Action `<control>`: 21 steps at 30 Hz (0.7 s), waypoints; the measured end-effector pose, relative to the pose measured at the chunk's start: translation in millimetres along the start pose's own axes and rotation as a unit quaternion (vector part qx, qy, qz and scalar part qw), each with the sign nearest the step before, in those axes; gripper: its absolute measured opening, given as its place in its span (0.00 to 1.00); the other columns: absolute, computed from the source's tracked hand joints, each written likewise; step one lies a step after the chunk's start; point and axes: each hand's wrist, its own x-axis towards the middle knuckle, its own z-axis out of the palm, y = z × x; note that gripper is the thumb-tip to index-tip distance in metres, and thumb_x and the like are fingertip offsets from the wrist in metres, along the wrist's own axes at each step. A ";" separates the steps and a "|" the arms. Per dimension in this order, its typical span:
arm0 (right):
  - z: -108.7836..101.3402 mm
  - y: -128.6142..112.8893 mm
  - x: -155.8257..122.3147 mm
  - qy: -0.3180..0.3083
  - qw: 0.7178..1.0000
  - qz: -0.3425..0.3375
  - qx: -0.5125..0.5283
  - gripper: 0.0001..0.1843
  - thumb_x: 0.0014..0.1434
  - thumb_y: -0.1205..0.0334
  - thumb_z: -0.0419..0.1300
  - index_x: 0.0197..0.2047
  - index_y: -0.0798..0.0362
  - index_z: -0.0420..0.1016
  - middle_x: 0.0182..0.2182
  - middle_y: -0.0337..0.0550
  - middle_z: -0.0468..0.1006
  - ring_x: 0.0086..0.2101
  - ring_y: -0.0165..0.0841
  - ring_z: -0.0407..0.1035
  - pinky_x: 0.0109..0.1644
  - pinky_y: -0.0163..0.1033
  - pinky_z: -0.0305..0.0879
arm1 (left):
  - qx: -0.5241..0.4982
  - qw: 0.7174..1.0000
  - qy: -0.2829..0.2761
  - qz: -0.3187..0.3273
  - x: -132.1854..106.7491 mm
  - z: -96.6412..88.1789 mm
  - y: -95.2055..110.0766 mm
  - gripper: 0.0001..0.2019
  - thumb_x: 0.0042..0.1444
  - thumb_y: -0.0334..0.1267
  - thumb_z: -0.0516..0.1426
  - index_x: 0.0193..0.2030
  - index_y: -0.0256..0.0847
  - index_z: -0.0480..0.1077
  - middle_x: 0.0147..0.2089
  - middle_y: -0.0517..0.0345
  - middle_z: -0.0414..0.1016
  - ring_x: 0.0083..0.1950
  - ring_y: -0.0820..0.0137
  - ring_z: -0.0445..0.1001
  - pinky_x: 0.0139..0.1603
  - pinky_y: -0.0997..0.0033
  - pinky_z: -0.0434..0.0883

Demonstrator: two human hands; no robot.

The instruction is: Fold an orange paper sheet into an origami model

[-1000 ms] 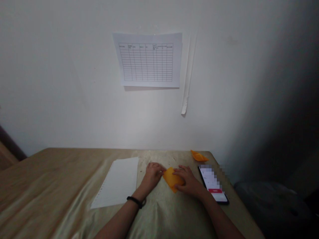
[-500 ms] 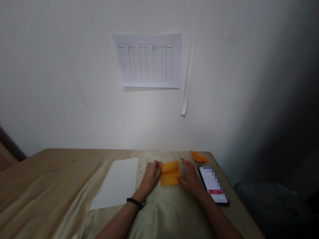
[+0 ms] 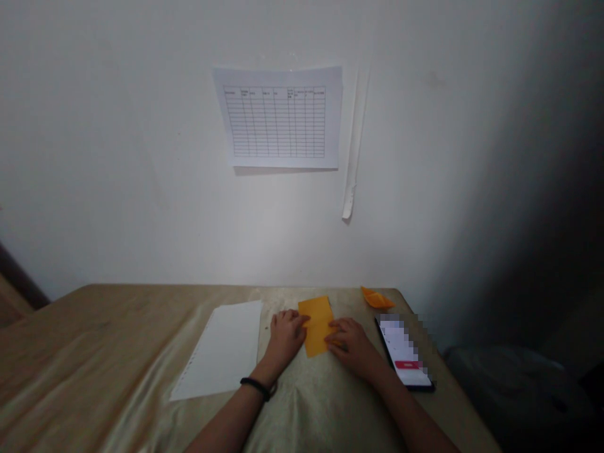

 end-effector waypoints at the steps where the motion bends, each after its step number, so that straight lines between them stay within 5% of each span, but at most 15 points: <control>1: 0.4 0.9 0.2 -0.001 1.000 -0.002 0.004 0.11 0.61 0.59 0.61 0.46 0.45 0.81 0.55 0.43 0.74 0.58 0.40 0.63 0.67 0.49 0.50 | 0.014 1.000 -0.006 -0.012 -0.9 -0.1 0.9 0.16 0.59 0.35 0.58 0.52 0.49 0.77 0.55 0.50 0.74 0.59 0.54 0.68 0.63 0.47 0.59; 7: 1.7 3.4 -0.1 0.014 1.000 -0.015 0.014 0.11 0.60 0.59 0.62 0.45 0.46 0.81 0.54 0.44 0.77 0.56 0.39 0.65 0.66 0.50 0.52 | 0.011 0.999 -0.049 0.009 -2.5 4.2 -4.9 0.16 0.63 0.36 0.55 0.55 0.54 0.74 0.71 0.58 0.62 0.71 0.53 0.55 0.68 0.35 0.47; 11: 1.9 5.0 0.0 0.017 1.000 -0.007 0.001 0.12 0.59 0.58 0.62 0.46 0.48 0.81 0.55 0.46 0.76 0.58 0.40 0.64 0.67 0.50 0.51 | -0.011 0.996 -0.077 0.044 -1.2 7.6 -12.4 0.17 0.67 0.39 0.52 0.60 0.51 0.71 0.65 0.56 0.70 0.71 0.56 0.57 0.70 0.38 0.44; 21: -8.5 4.4 0.1 -0.049 0.999 0.012 -0.009 0.25 0.55 0.51 0.65 0.57 0.44 0.75 0.64 0.43 0.68 0.66 0.44 0.52 0.72 0.58 0.34 | 0.032 0.994 -0.036 0.102 -4.7 -6.7 0.5 0.19 0.64 0.52 0.55 0.57 0.51 0.75 0.48 0.49 0.73 0.54 0.56 0.68 0.66 0.41 0.53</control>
